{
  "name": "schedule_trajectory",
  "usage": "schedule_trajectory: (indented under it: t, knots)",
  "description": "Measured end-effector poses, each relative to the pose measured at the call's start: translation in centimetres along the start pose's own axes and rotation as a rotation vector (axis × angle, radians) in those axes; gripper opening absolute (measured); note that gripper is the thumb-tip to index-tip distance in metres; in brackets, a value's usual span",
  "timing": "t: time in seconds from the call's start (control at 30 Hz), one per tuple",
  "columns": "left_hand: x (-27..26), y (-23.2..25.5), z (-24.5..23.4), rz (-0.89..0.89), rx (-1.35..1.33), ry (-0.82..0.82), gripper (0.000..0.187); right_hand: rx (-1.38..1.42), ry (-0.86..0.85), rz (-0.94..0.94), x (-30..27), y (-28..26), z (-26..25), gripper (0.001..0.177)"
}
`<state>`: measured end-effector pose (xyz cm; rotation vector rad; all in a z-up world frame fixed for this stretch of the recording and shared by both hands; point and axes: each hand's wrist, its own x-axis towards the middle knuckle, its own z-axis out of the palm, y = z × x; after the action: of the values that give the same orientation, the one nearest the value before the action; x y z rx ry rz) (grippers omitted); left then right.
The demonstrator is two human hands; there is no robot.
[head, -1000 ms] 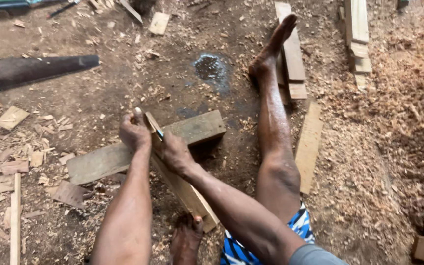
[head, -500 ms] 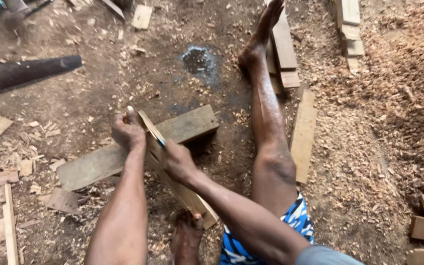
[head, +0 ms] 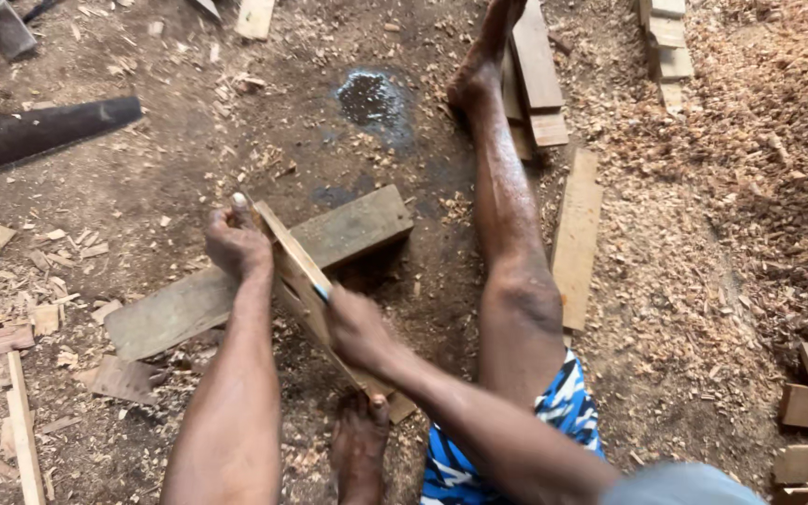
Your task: The person carves and shapes a piece of wood using a handheld blade while sitting on the ground.
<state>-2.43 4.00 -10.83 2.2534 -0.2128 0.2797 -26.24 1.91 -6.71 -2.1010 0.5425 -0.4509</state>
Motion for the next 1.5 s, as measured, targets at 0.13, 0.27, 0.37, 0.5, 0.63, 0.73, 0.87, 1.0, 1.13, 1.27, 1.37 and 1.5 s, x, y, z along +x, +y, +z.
schedule_trajectory:
  t: [0.13,0.27,0.37,0.5,0.63,0.73,0.87,1.0,1.13,1.27,1.37,1.5]
  knots:
    - [-0.3,0.6,-0.2,0.038,0.004,0.018,0.038,-0.013,-0.022,0.069,-4.3,-0.4,-2.7,0.006]
    - [-1.1,0.5,-0.6,0.035,-0.030,0.006,0.042,0.041,-0.084,0.087,2.4,1.8,0.8,0.007]
    - [0.6,0.2,-0.1,0.053,-0.022,0.016,0.041,0.014,-0.046,0.037,6.9,1.9,2.8,0.008]
    - [-0.2,-0.7,0.2,0.058,-0.008,0.016,0.045,0.092,-0.036,0.000,-2.5,1.1,-1.2,0.007]
    - [0.5,-0.3,0.3,0.032,0.005,0.015,0.041,-0.028,-0.088,0.101,-5.6,-0.5,-4.4,0.011]
    - [-0.4,-0.1,0.1,0.027,-0.023,-0.013,0.036,-0.023,-0.082,0.071,0.6,-0.1,-1.1,0.007]
    - [1.0,0.3,-0.2,0.068,-0.015,-0.019,0.032,0.007,-0.040,0.098,6.8,0.3,0.9,0.006]
    - [0.3,-0.1,-0.1,-0.005,-0.038,-0.021,0.038,-0.034,0.077,-0.076,-3.4,-0.2,-1.2,0.007]
    - [-0.3,-1.0,0.5,0.015,-0.003,0.014,0.039,-0.061,-0.096,0.125,-6.2,0.1,-3.0,0.007]
    - [0.0,-0.6,0.2,0.091,-0.035,0.023,0.038,-0.034,-0.040,0.119,4.2,-0.3,0.6,0.007]
    - [0.7,-0.6,0.3,0.040,-0.010,-0.014,0.039,0.068,-0.066,0.128,5.8,-0.1,0.5,0.006]
    - [0.5,-0.9,0.4,0.038,-0.007,0.015,0.043,0.064,-0.088,0.081,-5.3,-0.9,-3.7,0.006]
